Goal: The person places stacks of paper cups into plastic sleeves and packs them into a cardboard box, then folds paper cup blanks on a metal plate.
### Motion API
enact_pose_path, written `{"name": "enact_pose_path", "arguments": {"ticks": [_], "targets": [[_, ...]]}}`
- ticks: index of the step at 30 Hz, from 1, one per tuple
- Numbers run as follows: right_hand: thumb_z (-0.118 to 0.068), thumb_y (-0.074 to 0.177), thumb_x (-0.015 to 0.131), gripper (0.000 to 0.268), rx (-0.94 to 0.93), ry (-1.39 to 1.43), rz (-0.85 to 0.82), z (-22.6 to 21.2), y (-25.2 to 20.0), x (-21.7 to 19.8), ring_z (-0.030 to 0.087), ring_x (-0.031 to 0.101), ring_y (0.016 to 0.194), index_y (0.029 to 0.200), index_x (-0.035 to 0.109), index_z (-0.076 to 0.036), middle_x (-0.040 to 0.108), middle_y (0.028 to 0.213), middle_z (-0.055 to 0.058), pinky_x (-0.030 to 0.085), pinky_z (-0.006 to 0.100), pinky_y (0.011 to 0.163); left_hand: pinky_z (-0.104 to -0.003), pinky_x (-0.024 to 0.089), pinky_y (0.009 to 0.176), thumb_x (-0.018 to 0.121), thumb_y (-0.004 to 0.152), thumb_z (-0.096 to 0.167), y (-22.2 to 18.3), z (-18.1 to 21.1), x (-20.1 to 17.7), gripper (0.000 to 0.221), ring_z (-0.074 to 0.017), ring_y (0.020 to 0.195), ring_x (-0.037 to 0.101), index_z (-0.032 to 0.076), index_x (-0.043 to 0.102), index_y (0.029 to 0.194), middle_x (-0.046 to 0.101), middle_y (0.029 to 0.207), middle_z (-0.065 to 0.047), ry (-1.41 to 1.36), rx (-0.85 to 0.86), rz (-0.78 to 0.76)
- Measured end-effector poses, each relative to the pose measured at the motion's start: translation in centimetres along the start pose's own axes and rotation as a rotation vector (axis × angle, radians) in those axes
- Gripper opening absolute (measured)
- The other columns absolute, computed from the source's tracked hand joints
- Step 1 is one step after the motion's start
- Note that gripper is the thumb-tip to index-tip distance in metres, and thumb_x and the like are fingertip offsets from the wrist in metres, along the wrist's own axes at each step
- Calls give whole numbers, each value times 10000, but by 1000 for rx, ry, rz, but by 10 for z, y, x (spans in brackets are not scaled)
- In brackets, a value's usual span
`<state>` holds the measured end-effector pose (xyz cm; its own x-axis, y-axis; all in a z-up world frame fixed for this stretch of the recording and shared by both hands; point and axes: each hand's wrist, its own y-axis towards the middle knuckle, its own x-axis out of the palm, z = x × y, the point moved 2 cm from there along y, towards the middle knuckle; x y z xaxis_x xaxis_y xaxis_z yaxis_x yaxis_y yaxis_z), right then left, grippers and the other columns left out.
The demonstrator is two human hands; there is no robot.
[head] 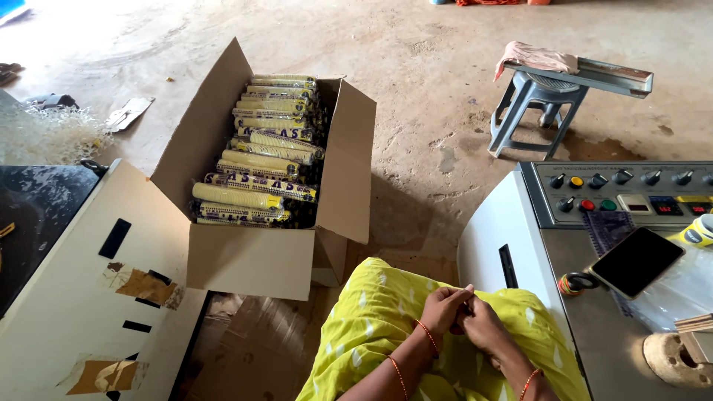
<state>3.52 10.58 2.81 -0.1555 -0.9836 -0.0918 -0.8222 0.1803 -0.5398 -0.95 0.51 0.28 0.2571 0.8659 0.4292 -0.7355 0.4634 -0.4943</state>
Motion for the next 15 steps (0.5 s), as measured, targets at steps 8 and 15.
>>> {"name": "enact_pose_path", "arguments": {"ticks": [8,15], "targets": [[-14,994,459,275,21,-29,18,4,4,-2,150,585,761,1210,618,47,631,895,83,541,336,689,-238,439,447,769,945,349,6,-7,-3,333,-80,540,557,33,664,918,631,726,-14,-15,24,-20],[-17,989,469,297,30,-48,13,-9,-6,1,161,613,784,1249,609,15,651,941,91,555,332,709,-238,439,442,768,949,345,14,-12,-3,335,-76,525,554,26,676,903,629,722,-19,-33,37,-36]]}}
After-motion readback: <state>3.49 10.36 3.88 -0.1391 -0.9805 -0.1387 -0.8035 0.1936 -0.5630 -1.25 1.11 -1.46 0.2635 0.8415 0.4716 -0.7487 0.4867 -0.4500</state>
